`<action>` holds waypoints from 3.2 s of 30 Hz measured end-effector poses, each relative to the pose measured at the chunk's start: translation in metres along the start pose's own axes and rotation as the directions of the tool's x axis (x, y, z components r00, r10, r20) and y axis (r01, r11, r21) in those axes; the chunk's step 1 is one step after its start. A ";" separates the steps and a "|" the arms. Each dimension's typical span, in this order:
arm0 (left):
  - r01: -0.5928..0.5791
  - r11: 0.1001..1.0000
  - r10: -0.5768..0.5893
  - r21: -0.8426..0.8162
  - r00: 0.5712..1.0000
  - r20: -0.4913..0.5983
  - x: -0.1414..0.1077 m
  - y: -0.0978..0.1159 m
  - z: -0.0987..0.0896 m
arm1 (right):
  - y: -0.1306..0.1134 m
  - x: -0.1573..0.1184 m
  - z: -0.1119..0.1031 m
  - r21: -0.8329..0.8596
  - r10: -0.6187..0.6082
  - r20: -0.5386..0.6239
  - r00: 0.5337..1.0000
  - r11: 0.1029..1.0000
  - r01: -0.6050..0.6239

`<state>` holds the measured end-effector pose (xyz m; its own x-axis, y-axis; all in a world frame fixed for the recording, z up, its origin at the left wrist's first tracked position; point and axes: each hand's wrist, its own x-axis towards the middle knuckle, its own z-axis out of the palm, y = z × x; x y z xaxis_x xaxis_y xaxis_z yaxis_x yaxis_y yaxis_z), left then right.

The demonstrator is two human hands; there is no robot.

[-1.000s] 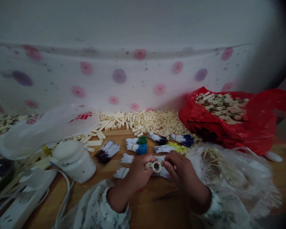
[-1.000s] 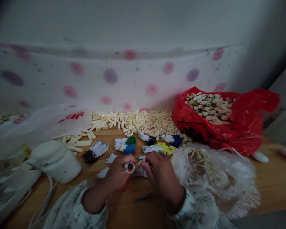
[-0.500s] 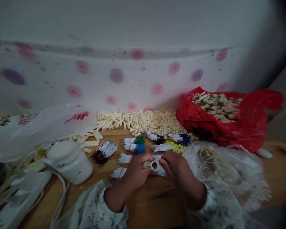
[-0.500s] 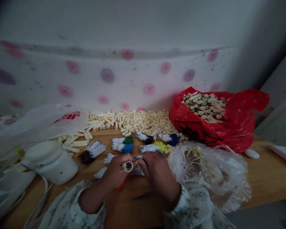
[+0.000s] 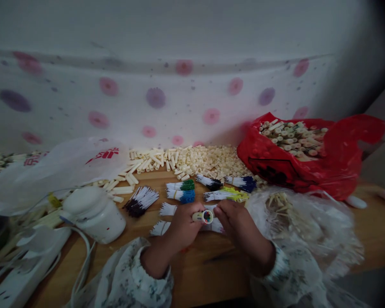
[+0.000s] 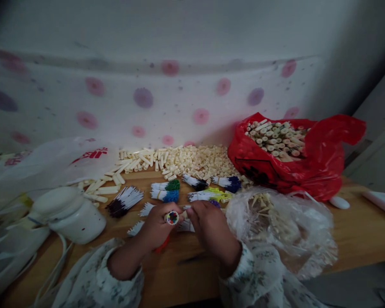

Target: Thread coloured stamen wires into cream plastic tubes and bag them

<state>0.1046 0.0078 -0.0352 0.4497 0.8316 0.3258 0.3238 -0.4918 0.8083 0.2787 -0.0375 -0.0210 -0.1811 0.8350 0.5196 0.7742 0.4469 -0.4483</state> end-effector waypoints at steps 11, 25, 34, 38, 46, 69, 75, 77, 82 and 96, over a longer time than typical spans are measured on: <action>-0.049 0.996 0.053 0.078 0.998 -0.040 -0.001 0.001 -0.001 | -0.002 -0.002 0.009 0.045 0.071 -0.032 0.997 0.997 -0.070; -0.139 0.990 0.137 -0.007 0.978 -0.159 0.003 -0.001 -0.004 | -0.027 -0.005 -0.041 0.123 -0.075 -0.435 0.897 0.982 0.142; -0.200 0.980 0.199 0.006 0.973 -0.120 0.002 -0.004 -0.007 | -0.063 -0.003 -0.073 -0.023 -0.338 -0.311 0.889 0.937 0.348; -0.220 0.975 0.220 0.013 0.971 -0.094 0.002 -0.002 -0.009 | -0.062 0.000 -0.065 -0.085 -0.391 -0.313 0.865 0.919 0.384; -0.218 0.976 0.218 0.006 0.972 -0.093 0.001 -0.001 -0.006 | -0.054 0.001 -0.045 -0.070 -0.461 -0.222 0.859 0.887 0.457; -0.277 0.940 0.275 0.198 0.961 0.037 -0.002 0.007 -0.012 | -0.025 0.012 -0.040 0.173 -0.235 -0.282 0.930 0.941 0.290; -0.301 0.881 0.303 0.366 0.951 0.051 0.001 -0.002 -0.008 | -0.012 0.010 -0.031 0.182 -0.165 -0.269 0.949 0.959 0.218; -0.283 0.856 0.294 0.433 0.955 0.042 0.001 -0.005 -0.006 | -0.007 0.010 -0.027 0.227 -0.142 -0.268 0.953 0.952 0.205; -0.289 0.886 0.271 0.363 0.957 0.100 -0.001 -0.005 -0.005 | 0.001 0.011 -0.030 0.260 -0.201 -0.227 0.953 0.930 0.258; 0.107 0.958 -0.044 -0.265 0.972 0.233 -0.003 0.002 0.008 | 0.010 0.021 -0.017 0.600 0.073 -0.185 0.980 0.798 0.054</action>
<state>0.1111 0.0023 -0.0382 0.6164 0.7696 0.1667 0.1377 -0.3138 0.9394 0.2927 -0.0212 -0.0025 -0.0089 0.7914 0.6112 0.2438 0.5945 -0.7662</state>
